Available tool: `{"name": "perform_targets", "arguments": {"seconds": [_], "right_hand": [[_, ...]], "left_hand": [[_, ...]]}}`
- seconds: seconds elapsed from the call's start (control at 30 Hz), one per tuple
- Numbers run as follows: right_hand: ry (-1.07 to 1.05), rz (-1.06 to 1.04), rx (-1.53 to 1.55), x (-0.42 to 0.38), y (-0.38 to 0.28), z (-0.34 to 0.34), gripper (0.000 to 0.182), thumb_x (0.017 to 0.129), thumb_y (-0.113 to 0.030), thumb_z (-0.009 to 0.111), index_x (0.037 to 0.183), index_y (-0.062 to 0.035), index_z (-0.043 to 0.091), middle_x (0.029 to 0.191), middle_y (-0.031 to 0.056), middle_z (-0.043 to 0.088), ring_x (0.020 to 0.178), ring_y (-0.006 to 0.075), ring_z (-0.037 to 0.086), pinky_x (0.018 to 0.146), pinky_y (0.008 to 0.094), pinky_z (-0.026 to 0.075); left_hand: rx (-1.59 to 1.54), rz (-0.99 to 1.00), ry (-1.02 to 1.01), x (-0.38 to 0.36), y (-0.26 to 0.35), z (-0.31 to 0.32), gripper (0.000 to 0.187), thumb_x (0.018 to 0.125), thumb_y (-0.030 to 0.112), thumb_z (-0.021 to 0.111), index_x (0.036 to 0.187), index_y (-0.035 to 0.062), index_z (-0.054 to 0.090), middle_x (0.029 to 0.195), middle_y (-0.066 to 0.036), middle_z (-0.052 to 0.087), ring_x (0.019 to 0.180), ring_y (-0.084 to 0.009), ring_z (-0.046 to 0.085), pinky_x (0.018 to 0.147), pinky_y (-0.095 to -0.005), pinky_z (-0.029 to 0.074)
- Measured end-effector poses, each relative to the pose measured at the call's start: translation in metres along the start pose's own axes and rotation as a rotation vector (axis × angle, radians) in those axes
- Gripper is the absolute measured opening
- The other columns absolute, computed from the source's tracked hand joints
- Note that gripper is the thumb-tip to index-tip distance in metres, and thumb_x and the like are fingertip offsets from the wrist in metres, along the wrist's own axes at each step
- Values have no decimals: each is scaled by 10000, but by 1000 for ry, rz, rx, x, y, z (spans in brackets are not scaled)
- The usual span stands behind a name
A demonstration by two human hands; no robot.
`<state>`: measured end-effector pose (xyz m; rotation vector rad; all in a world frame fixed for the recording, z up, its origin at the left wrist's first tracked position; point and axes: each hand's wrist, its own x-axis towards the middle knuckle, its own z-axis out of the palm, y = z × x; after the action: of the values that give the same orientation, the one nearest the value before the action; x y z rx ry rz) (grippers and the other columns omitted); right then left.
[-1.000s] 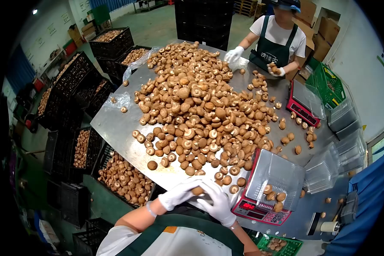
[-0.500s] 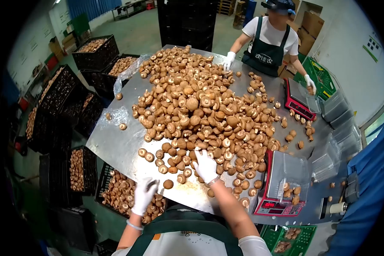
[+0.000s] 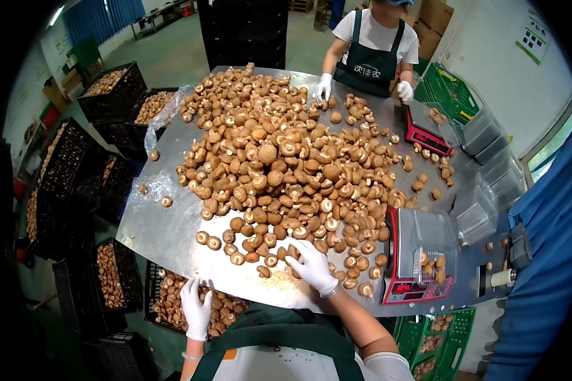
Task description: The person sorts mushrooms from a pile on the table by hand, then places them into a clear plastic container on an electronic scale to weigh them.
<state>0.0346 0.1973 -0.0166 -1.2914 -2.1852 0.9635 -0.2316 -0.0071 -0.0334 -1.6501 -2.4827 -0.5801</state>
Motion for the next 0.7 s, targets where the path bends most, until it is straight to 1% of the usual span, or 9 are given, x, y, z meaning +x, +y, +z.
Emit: {"name": "perform_targets", "arguments": {"seconds": [0.07, 0.13, 0.17, 0.23, 0.3, 0.4, 0.5, 0.63, 0.7], "right_hand": [[-126, -123, 34, -8, -20, 2, 531, 851, -340, 695, 1324, -141, 557, 1190, 77, 608, 753, 154, 651, 692, 286, 531], [-232, -286, 58, -10, -46, 7, 572, 850, -386, 693, 1345, -143, 539, 1196, 97, 612, 910, 202, 660, 787, 313, 530], [-230, -372, 41, -6, -54, 8, 593, 848, -405, 693, 1355, -146, 528, 1198, 106, 615, 1004, 233, 654, 847, 335, 524], [-124, -363, 8, 28, -42, 12, 602, 847, -389, 688, 1344, -96, 516, 1270, 145, 577, 1137, 318, 580, 953, 401, 475], [83, -252, -307, 67, -21, 10, 528, 840, -333, 687, 1279, -69, 555, 1293, 148, 557, 1112, 327, 575, 913, 409, 491], [8, -258, -586, 88, 24, 16, 405, 841, -235, 660, 1205, -72, 588, 1205, 121, 575, 1021, 305, 587, 838, 412, 497], [50, -255, -449, 80, 16, 13, 370, 834, -227, 673, 1174, -90, 624, 1174, 108, 611, 1016, 302, 592, 873, 403, 490], [-404, -278, -77, 65, -37, -7, 596, 851, -368, 701, 1359, -108, 528, 1333, 152, 552, 1227, 307, 534, 1030, 369, 429], [-216, -449, -126, 102, -43, -13, 715, 829, -411, 719, 1422, -114, 451, 1419, 196, 464, 1326, 326, 445, 1081, 397, 384]], "left_hand": [[-733, -259, -169, 13, 30, -14, 504, 872, 129, 683, 1322, 6, 493, 1084, -145, 630, 1051, -231, 589, 901, -367, 492], [-1632, -647, -664, 26, 50, -5, 519, 1015, 216, 494, 1465, 24, 320, 1375, -165, 488, 1057, -212, 600, 895, -332, 515], [-1845, -687, -600, 33, 70, 0, 503, 1030, 263, 442, 1464, 32, 337, 1374, -143, 507, 1099, -221, 601, 920, -336, 515], [-1988, -688, -843, 50, 79, 27, 486, 1015, 232, 447, 1448, 27, 364, 1416, -130, 480, 1194, -236, 560, 953, -338, 499], [-2034, -650, -931, 58, 83, 50, 474, 1001, 203, 456, 1433, 23, 383, 1423, -131, 473, 1222, -246, 544, 958, -351, 498], [-2107, -580, -987, 67, 92, 58, 466, 977, 173, 456, 1406, -1, 405, 1416, -154, 478, 1250, -268, 531, 981, -383, 492], [-2130, -666, -1034, 74, 91, 67, 543, 1016, 378, 434, 1423, 21, 393, 1405, -151, 490, 1297, -266, 487, 1038, -440, 447], [-2273, -725, -1009, 87, 97, 67, 640, 1018, 491, 380, 1448, 17, 356, 1392, -171, 491, 1267, -276, 507, 1024, -452, 464], [-2315, -782, -966, 89, 100, 73, 611, 1012, 479, 408, 1413, 19, 384, 1350, -188, 513, 1224, -309, 530, 1023, -479, 466]]}}
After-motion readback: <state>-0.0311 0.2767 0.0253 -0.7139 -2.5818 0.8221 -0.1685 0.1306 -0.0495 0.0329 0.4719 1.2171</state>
